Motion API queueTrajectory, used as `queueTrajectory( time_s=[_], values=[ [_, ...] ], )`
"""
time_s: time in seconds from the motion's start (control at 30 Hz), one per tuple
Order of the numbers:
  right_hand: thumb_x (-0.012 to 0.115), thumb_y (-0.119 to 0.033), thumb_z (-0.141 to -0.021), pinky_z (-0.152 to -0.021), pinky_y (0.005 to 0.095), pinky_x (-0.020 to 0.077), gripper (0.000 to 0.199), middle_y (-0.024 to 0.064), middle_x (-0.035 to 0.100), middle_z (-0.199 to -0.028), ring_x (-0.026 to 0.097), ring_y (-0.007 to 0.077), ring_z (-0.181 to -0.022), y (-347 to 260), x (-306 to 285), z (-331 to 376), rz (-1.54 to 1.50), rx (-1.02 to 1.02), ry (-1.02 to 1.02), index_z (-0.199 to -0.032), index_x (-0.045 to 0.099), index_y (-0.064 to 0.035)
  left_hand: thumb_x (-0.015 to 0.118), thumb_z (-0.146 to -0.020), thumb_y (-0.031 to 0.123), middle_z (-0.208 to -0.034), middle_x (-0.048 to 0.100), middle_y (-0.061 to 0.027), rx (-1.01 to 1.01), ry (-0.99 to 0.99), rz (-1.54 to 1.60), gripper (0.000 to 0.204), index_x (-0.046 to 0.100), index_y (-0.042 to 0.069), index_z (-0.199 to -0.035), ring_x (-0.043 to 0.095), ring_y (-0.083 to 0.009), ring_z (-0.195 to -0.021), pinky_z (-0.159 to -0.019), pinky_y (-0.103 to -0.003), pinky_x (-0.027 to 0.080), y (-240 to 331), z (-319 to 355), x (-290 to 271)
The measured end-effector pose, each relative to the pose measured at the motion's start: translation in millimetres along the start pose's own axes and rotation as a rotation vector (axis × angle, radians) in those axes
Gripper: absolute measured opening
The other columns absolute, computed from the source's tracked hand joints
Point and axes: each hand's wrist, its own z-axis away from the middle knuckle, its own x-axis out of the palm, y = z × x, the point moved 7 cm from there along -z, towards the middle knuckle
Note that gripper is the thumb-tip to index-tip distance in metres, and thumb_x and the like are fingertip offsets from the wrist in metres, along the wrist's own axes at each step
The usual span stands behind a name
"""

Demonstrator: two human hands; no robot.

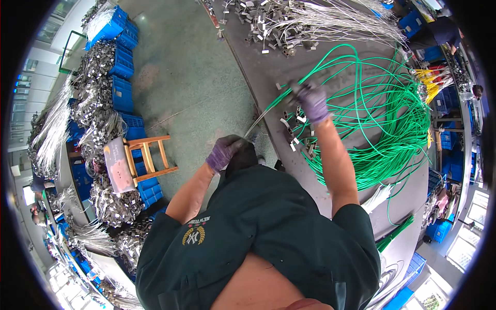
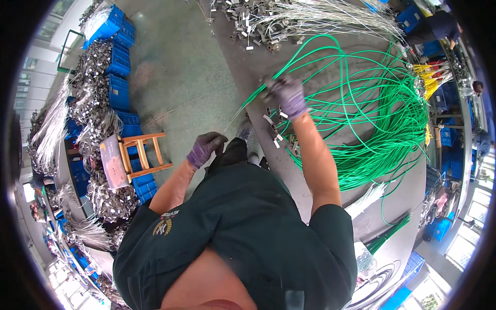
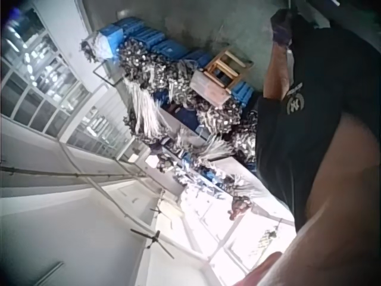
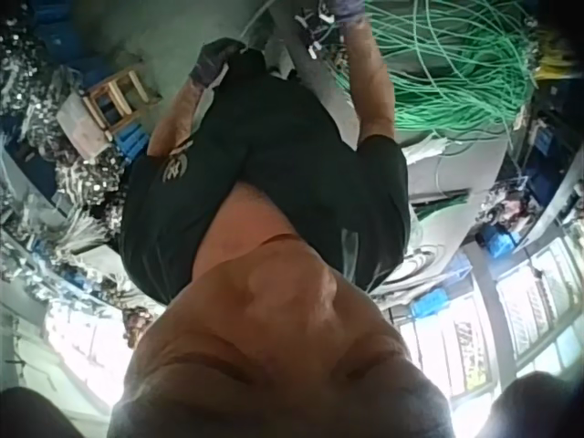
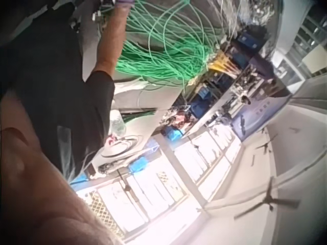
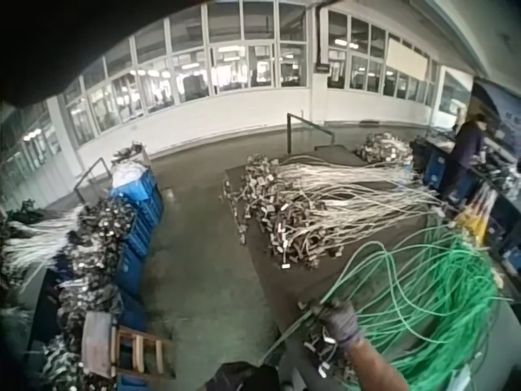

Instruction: Organizing and bundling green electrical wires using zip ties and snipping the excess with wire cutters.

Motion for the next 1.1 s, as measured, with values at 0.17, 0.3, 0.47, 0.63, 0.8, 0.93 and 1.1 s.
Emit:
queueTrajectory(
  time_s=[0.17, 0.3, 0.47, 0.63, 0.8, 0.93, 1.1],
  values=[
    [0.066, -0.017, -0.079, -0.048, 0.0295, 0.053, 0.027, 0.0147, 0.064, -0.07, 0.064, 0.0211, -0.057, 68.5, 18.1, 6.0, -0.077, 0.002, 0.056, -0.086, 0.059, 0.0083, 0.057, -0.087, 0.025, -0.063, 0.052, -0.0005, -0.178, 0.062, -0.087, 0.024, 0.062, 0.001, -0.091, 0.047, -0.008, -0.054, -0.05, -0.024, 0.039, -26.3, 5.8, -4.3],
    [0.068, -0.018, -0.077, -0.047, 0.0289, 0.0521, 0.027, 0.0139, 0.063, -0.063, 0.063, 0.0192, -0.053, 95.6, 61.3, 30.0, -0.186, 0.231, -0.103, -0.079, 0.061, 0.0077, 0.057, -0.087, 0.025, -0.065, 0.054, -0.0007, -0.237, 0.053, -0.124, 0.024, 0.063, 0.002, -0.09, 0.049, -0.0078, -0.056, -0.052, -0.024, 0.04, -26.6, 10.3, -5.9],
    [0.069, -0.026, -0.076, -0.045, 0.0285, 0.049, 0.028, 0.0079, 0.06, -0.061, 0.061, 0.0175, -0.052, 49.8, -7.8, -13.1, 0.119, 0.203, 0.089, -0.076, 0.061, 0.0007, 0.057, -0.086, 0.022, -0.083, 0.064, -0.011, -0.212, 0.019, -0.163, 0.024, 0.063, 0.001, -0.096, 0.058, -0.0188, -0.074, -0.07, -0.032, 0.046, -58.2, 21.3, -19.0],
    [0.067, -0.021, -0.078, -0.048, 0.028, 0.0506, 0.027, 0.0071, 0.063, -0.061, 0.062, 0.0156, -0.052, 77.5, 74.4, 29.1, 0.217, 0.233, -0.182, -0.093, 0.063, 0.0016, 0.057, -0.087, 0.023, -0.081, 0.063, -0.0106, -0.279, 0.055, -0.236, 0.024, 0.063, 0.001, -0.094, 0.058, -0.019, -0.07, -0.066, -0.032, 0.046, -54.6, 11.1, -20.1],
    [0.063, -0.022, -0.08, -0.048, 0.0285, 0.0508, 0.025, 0.0087, 0.06, -0.055, 0.06, 0.0158, -0.047, 85.0, 19.8, -18.4, 0.654, -0.113, -0.086, -0.088, 0.063, 0.0022, 0.057, -0.088, 0.029, -0.058, 0.048, 0.002, -0.214, -0.046, 0.006, 0.028, 0.061, 0.002, -0.089, 0.043, -0.0062, -0.051, -0.047, -0.022, 0.033, -52.7, 27.0, -14.6],
    [0.063, -0.019, -0.076, -0.046, 0.0289, 0.0481, 0.008, 0.0076, 0.064, -0.066, 0.059, 0.0187, -0.049, 28.9, -42.1, -40.1, 0.684, -0.215, 0.114, -0.079, 0.066, -0.0121, 0.056, -0.088, 0.029, -0.057, 0.047, 0.003, -0.197, 0.011, -0.037, 0.028, 0.061, 0.002, -0.089, 0.041, -0.005, -0.05, -0.046, -0.021, 0.031, -48.4, 29.9, -16.6],
    [0.063, -0.02, -0.071, -0.046, 0.0305, 0.0457, 0.011, 0.0035, 0.065, -0.068, 0.057, 0.0223, -0.048, 88.9, 74.2, 33.5, 0.294, 0.329, -0.095, -0.076, 0.065, -0.0104, 0.055, -0.089, 0.028, -0.056, 0.047, 0.0017, -0.291, 0.007, -0.157, 0.027, 0.061, 0.002, -0.088, 0.043, -0.0057, -0.05, -0.047, -0.021, 0.033, -28.7, 10.8, -12.9]
  ],
)
